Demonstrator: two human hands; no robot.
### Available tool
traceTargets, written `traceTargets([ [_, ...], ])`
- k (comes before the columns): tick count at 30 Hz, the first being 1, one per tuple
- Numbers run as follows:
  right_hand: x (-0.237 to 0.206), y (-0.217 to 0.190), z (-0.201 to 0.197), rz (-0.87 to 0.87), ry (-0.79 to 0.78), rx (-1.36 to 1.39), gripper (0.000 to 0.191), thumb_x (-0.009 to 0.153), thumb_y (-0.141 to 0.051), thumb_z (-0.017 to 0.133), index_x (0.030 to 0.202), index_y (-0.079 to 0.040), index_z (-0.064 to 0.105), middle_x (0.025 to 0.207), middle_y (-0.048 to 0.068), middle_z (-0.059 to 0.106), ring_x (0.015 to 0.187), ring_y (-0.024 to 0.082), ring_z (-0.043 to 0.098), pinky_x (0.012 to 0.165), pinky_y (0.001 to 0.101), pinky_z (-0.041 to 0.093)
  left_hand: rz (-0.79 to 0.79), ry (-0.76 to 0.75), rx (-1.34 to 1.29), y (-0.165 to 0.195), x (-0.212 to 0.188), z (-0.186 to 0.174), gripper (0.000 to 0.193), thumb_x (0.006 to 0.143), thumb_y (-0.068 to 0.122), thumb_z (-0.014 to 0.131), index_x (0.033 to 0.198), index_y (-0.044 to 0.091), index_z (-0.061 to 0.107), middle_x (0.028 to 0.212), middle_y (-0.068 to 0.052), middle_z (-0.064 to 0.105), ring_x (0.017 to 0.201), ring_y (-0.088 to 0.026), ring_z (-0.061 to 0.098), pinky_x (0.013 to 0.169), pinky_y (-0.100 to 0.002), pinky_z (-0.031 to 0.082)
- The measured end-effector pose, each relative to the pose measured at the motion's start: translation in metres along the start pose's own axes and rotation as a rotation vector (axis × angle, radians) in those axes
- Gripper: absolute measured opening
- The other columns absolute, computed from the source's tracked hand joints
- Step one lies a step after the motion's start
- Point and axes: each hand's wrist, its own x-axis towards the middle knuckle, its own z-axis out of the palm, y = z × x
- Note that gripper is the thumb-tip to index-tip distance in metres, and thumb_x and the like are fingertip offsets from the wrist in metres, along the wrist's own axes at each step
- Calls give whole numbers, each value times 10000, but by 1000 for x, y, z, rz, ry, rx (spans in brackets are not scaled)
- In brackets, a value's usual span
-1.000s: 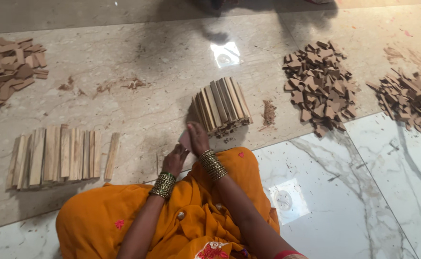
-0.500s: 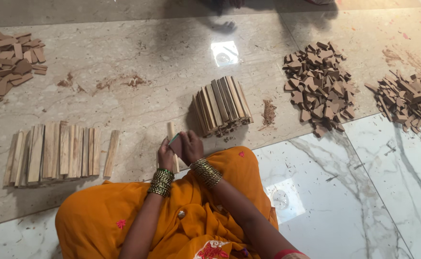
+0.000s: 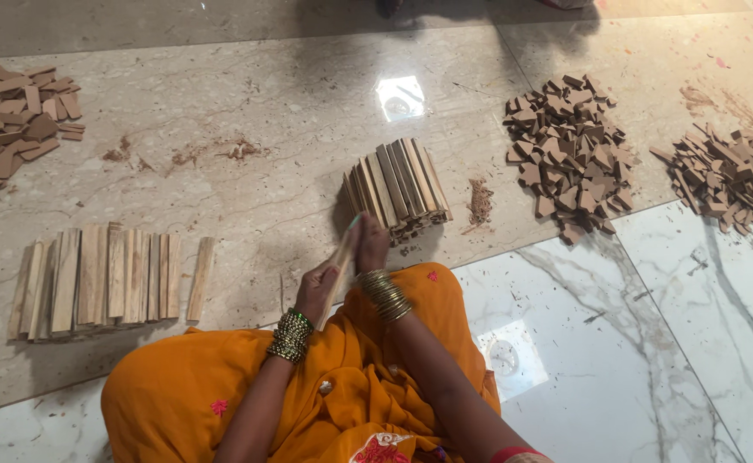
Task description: The person sits on the floor and repeatedly picks up small wooden sticks, rubs them with a sanding block, and places them into a stack. The person handles the sticks one at a time, smoothing each piece before stacking it.
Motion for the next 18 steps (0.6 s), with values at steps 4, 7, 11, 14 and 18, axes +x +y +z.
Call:
traceTargets([
  [4,14,-3,-28,-280,39,258,531,1126,-438,530,827,-21,664,702,70,632,591,99,552,490,271,434,-123,22,-105,-2,4,4,435,1064,175,614,1469,18,603,1052,-143,747,767,-112,628,645,-254,550],
  [7,8,-2,-29,-83,-39,317,497,1047,-451,504,854,-41,709,695,63,696,547,122,627,449,283,480,-271,5,-516,-2,7,-4,477,1020,201,567,1449,15,471,872,-97,707,604,-176,690,494,-319,576],
  [11,0,5,-16,72,-148,217,585,1048,-508,497,817,-6,688,682,79,688,526,150,641,458,324,520,-243,95,-717,5,5,-15,485,1017,235,544,1468,97,429,882,-22,665,536,-115,587,424,-266,485],
  [14,-8,9,-4,-37,-236,121,663,1159,-527,533,837,37,664,757,73,585,621,133,532,527,327,457,-285,215,-749,6,3,-19,433,1041,316,483,1445,163,461,865,7,613,556,-89,569,455,-246,496],
  [18,-28,8,8,146,-346,57,463,997,-521,577,985,-76,702,810,65,696,643,140,650,574,315,557,-297,310,-647,-5,4,-16,413,1105,324,487,1441,87,534,934,-21,597,656,-94,573,518,-268,519],
])
